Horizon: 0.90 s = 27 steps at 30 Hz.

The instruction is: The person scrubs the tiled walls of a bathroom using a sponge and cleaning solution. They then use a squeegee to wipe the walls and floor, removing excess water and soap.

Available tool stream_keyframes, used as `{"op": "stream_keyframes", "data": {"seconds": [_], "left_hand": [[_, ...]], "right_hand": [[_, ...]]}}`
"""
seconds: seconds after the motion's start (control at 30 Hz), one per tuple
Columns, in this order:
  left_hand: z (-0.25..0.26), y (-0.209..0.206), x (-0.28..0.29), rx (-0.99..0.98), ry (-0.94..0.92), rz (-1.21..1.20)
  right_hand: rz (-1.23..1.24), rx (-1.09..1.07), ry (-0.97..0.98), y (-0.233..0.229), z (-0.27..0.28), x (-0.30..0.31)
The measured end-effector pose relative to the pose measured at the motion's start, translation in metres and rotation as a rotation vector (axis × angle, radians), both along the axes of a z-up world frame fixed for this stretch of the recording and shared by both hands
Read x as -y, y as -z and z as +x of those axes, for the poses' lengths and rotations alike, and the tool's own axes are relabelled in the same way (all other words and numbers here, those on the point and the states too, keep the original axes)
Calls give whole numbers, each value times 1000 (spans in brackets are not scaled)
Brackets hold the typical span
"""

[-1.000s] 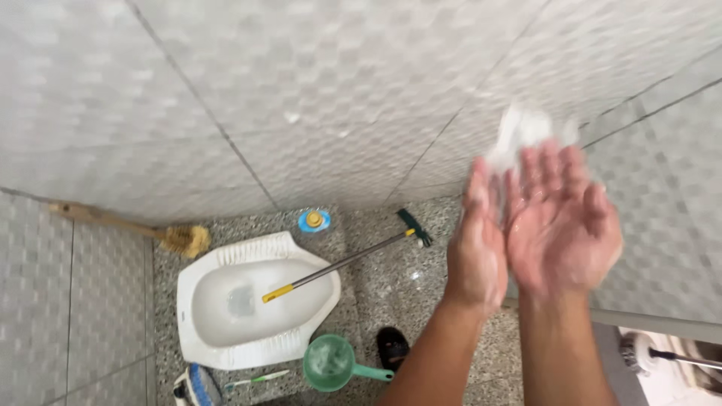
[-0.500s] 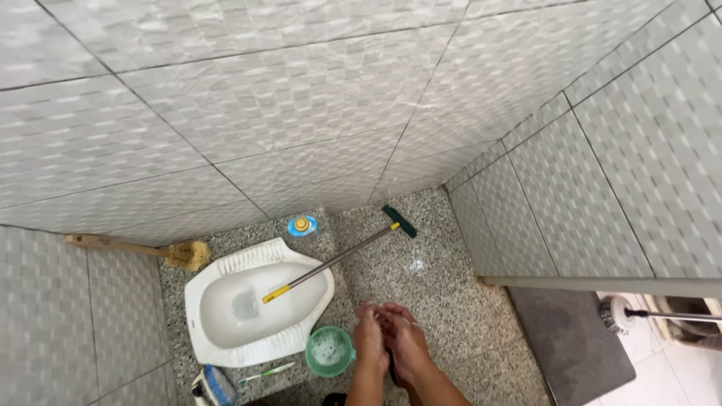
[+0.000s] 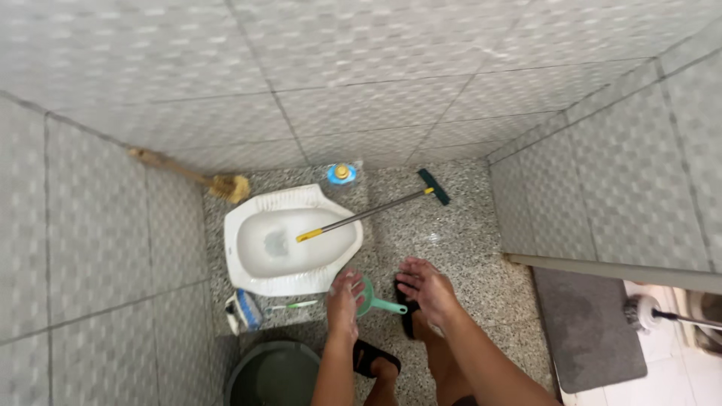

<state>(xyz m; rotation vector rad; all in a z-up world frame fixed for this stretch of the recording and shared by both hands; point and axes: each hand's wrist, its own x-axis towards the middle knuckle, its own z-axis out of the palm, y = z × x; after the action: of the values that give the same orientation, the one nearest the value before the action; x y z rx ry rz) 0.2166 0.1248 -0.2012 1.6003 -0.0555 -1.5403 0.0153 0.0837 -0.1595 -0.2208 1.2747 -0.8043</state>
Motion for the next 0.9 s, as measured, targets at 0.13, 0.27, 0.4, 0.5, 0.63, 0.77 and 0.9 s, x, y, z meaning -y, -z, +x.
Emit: {"op": "stream_keyframes", "data": {"seconds": [0.13,0.27,0.4,0.5,0.63,0.77,0.9], "left_hand": [[20,9,16,105,-22,0],[35,35,48,414,101,-3],[48,67,89,915,481,-52],[57,94,128,1105,715,62],[69,137,170,1070,569,-84],[53,178,223,964,360,-358],[30,207,259,920,276,-381]], "right_hand": [[62,-13,-46,22,9,9],[120,-10,-86,75,14,28],[158,6,-146,142,23,54],[77,-98,-272,194,43,93],[-449,-566,-489,239,77,175],[-1091,-985,-674,239,93,261],[-1205,-1031,-944,242,121,304]]}}
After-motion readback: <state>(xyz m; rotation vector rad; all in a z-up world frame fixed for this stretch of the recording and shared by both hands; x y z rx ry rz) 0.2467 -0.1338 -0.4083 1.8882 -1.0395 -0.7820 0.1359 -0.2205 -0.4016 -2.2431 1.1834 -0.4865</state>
